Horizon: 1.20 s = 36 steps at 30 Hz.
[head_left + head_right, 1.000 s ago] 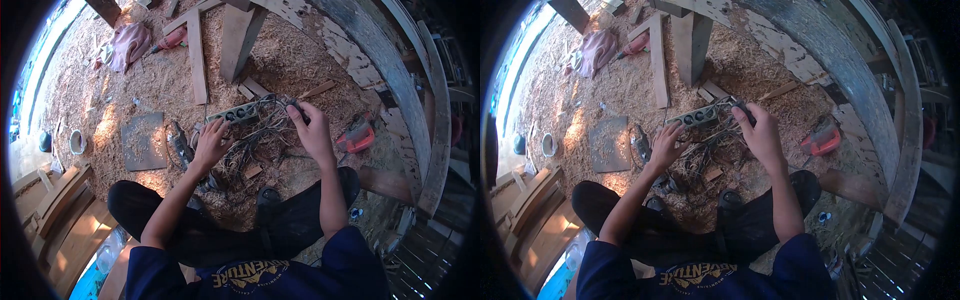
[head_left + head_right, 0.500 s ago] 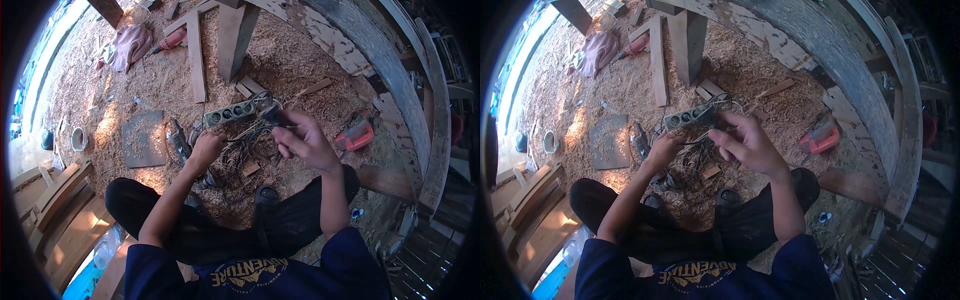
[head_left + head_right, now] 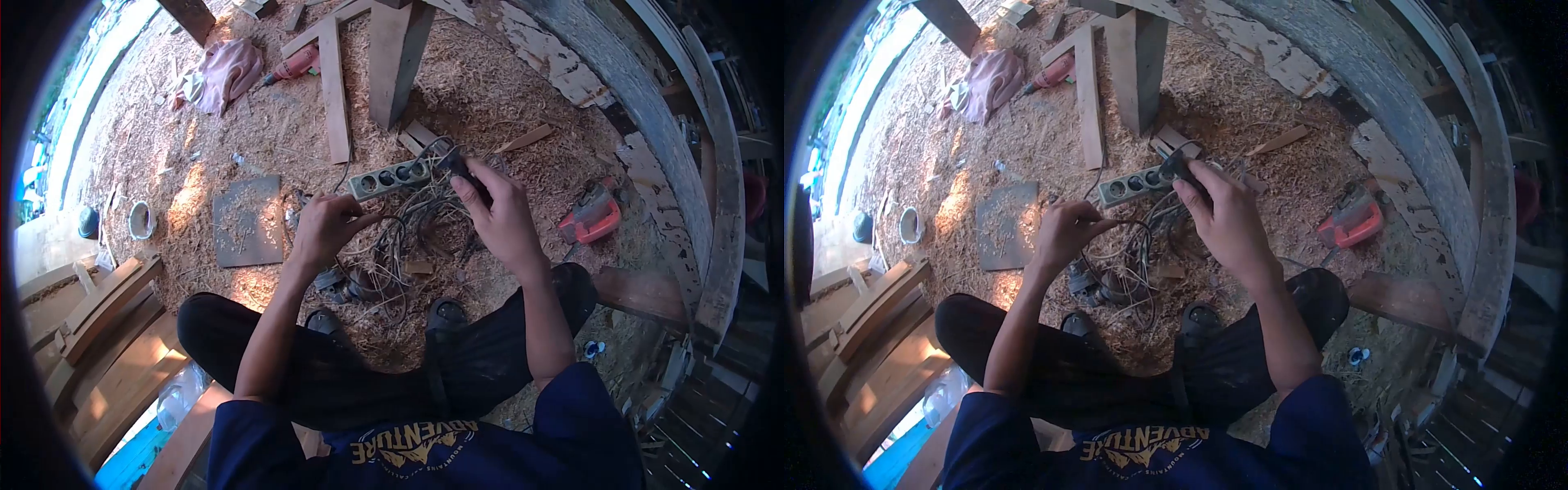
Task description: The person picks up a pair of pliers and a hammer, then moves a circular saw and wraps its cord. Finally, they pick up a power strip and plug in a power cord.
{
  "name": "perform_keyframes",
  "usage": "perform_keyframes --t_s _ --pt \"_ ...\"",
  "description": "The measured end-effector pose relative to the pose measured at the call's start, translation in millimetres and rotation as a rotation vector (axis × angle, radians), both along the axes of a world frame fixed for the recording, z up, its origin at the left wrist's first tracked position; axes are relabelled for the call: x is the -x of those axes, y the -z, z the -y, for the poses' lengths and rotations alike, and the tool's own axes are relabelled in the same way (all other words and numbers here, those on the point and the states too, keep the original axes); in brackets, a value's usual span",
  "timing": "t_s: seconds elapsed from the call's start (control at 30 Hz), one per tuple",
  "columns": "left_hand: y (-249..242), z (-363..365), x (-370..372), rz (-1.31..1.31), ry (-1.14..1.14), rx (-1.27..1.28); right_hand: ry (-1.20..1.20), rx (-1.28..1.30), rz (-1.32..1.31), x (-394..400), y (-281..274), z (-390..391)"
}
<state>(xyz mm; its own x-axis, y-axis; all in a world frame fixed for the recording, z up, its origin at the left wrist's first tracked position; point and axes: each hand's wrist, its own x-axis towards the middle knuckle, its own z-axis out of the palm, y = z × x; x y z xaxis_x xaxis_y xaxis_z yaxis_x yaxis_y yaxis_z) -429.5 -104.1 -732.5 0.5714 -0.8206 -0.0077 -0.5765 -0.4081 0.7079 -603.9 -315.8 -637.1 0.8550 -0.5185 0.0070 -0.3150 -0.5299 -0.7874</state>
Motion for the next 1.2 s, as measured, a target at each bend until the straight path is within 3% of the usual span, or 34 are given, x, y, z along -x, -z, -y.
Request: perform_keyframes --t_s 0.17,0.27,0.37,0.47,0.57,0.63,0.73,0.83,0.93,1.03,1.13,1.2 --pt "-19 -12 -7 -0.005 -0.1 0.078 -0.026 -0.005 -0.039 -10 7 -12" --pt "-24 -13 -7 -0.027 -0.097 0.144 -0.058 0.139 -0.022 -15 29 -15" --pt "-24 -16 -10 -0.028 -0.107 0.141 -0.066 0.028 -0.171 -24 39 -20" --pt "-19 -17 -14 -0.036 -0.077 0.108 -0.065 0.061 -0.213 -33 11 -25" --pt "-2 -13 -6 -0.001 0.035 0.153 -0.043 0.023 0.191 -31 15 -22" --pt "9 -6 -1 0.015 0.182 0.227 -0.032 -0.033 0.296 -28 3 -25" --pt "19 10 13 -0.134 0.183 0.223 -0.04 -0.159 0.405 -12 -15 -25" --pt "9 19 21 -0.058 0.219 0.247 -0.063 -0.239 0.545 2 -28 -24" --pt "15 28 43 -0.223 0.258 0.288 -0.1 -0.642 0.73 15 -43 -25" --pt "14 47 89 -0.432 0.277 0.376 -0.177 -0.789 0.734 29 -46 -26" --pt "13 58 102 -0.589 0.521 0.301 -0.162 -0.838 0.722 37 -43 -24" --pt "10 58 106 -0.529 0.559 0.215 -0.099 -0.91 0.732 40 -40 -21"
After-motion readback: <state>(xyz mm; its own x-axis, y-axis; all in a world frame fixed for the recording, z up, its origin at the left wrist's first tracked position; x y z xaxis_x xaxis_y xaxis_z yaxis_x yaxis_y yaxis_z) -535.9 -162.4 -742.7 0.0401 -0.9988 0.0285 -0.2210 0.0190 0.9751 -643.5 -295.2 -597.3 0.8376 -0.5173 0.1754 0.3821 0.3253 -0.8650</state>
